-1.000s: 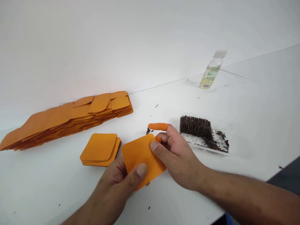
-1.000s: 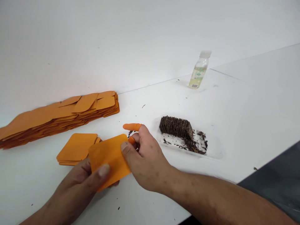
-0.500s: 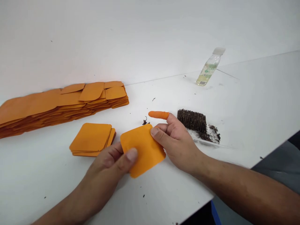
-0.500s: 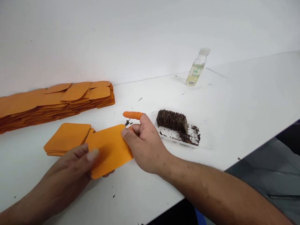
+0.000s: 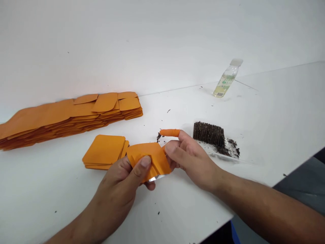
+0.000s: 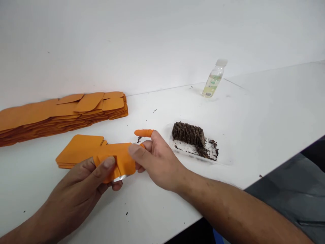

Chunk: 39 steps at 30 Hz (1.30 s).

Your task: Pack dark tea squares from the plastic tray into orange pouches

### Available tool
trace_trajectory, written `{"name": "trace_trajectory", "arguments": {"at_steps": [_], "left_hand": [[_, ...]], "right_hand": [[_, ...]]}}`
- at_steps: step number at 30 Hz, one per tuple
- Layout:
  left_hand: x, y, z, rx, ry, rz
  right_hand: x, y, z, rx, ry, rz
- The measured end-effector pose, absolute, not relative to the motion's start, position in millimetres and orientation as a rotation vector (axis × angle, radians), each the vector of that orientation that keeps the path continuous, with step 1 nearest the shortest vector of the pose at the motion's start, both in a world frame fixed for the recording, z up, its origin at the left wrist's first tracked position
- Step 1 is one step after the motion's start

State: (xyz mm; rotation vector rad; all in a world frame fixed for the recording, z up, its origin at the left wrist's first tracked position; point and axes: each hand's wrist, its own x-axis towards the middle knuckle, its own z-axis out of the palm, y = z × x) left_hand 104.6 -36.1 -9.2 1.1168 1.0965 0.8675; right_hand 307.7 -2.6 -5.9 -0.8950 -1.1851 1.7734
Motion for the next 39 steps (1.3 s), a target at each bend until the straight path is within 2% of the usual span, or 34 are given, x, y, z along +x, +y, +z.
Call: {"name": "trace_trajectory", "arguments": {"at_steps": [4, 8, 13, 17, 21, 26, 33, 39], "left_hand": [[104.9, -34.8, -9.3, 1.024, 1.148, 0.936], [110.2, -33.6, -6.8, 0.995, 1.104, 0.972], [118.3, -38.1, -9.1, 0.993, 1.020, 0.936], [120.6, -42.8, -16.7, 1.103, 1.019, 0.863], [118.9, -44.6, -18.7, 1.222, 1.059, 0.892], [122.2, -39.0, -9.3, 0.873, 1.045, 1.029], [122.7, -41.8, -15.4, 0.901, 0.964, 0.894], [119.3, -50.4, -16.9, 1.097, 0.982, 0.724]], "right_hand": [[308.4, -9.2, -3.5, -0.909, -1.288, 1.869], [303.5, -12.5, -6.8, -0.950, -1.307, 1.827], [297.5, -13.0, -15.9, -0.798, -1.228, 1.667], [296.0, -12.3, -17.4, -0.658, -1.173, 1.744], [300.3, -11.0, -11.8, -0.787, -1.152, 1.654], [308.9, -12.5, -2.2, -0.989, -1.216, 1.721], [307.4, -10.4, -3.7, -0.999, -1.073, 1.676], [305.8, -8.0, -5.7, -0.913, -1.048, 1.866]]}}
